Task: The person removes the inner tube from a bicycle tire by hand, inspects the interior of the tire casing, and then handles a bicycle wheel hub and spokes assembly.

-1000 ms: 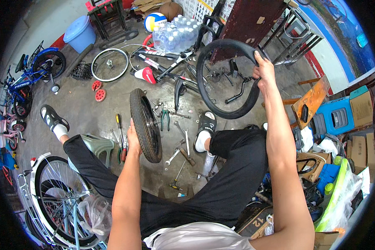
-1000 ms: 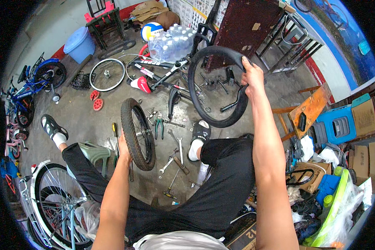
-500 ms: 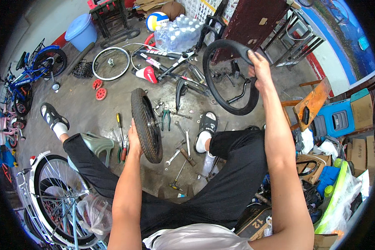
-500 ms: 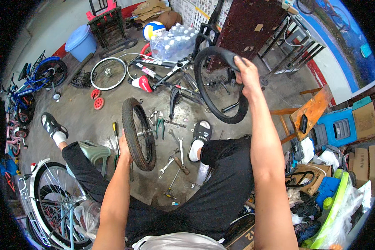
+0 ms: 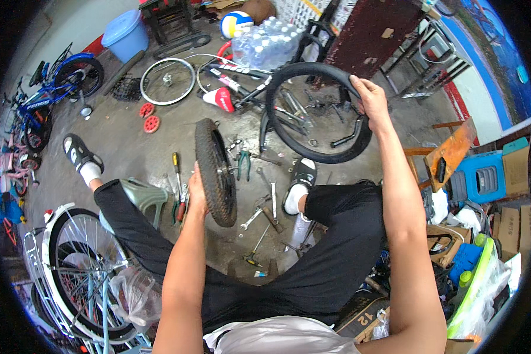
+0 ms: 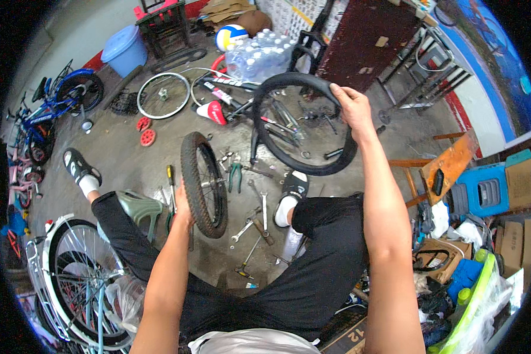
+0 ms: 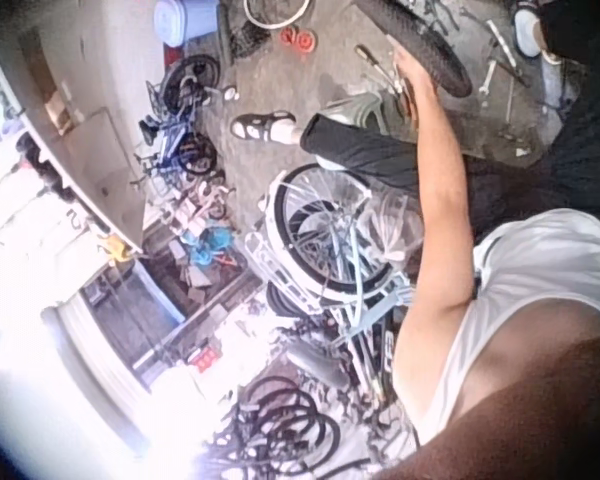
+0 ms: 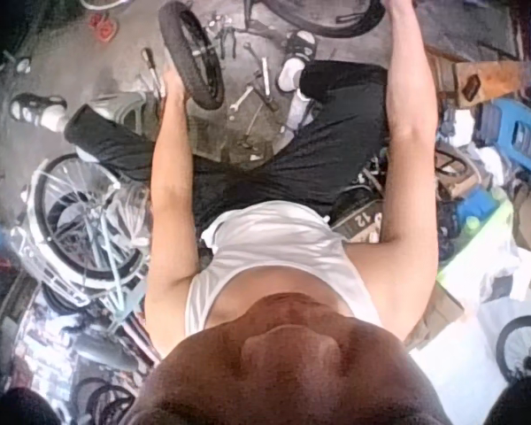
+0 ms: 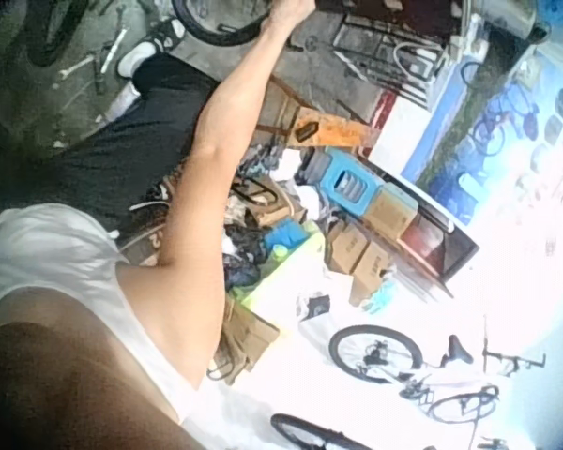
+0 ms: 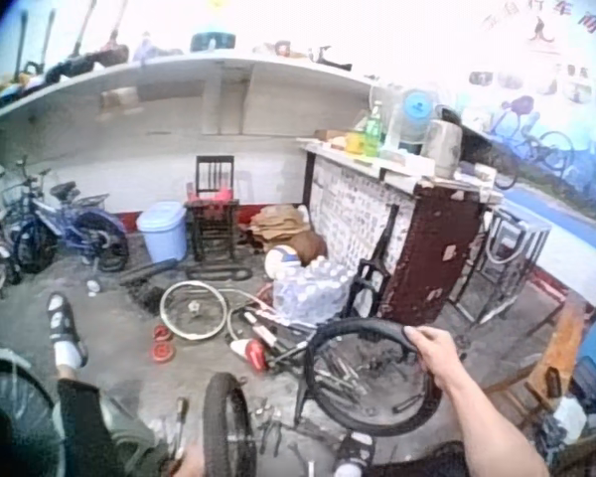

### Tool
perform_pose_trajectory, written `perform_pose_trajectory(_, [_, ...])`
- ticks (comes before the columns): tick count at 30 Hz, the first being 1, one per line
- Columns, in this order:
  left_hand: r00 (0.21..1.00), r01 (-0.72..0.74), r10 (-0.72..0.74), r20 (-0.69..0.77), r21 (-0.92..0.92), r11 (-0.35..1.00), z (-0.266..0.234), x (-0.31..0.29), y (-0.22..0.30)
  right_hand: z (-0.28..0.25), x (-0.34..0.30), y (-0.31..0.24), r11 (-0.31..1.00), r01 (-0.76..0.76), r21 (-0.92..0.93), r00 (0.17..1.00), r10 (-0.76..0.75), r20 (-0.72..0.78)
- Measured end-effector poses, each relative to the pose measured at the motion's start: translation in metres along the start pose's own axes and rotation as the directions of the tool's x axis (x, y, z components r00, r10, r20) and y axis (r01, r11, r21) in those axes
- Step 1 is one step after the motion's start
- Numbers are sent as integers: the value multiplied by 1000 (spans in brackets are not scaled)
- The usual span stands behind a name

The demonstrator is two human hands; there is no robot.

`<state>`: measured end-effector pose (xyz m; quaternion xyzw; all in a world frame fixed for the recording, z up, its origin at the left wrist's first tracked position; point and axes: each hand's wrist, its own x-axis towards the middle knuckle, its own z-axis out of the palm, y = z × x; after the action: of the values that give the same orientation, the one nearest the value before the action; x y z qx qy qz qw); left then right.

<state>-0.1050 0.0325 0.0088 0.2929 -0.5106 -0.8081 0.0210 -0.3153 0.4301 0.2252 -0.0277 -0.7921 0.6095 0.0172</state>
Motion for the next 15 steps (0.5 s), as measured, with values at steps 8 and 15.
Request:
perform_pose_trajectory(8, [1000,18,-17,-11,72,997,12,-11,12,63,12,-18,819,203,-536,959,-277,-59])
perform_pose_trajectory(15, [999,-9,14,-38,134,991,25,-15,1,118,-18,4,476,615,-628,787,-328,523])
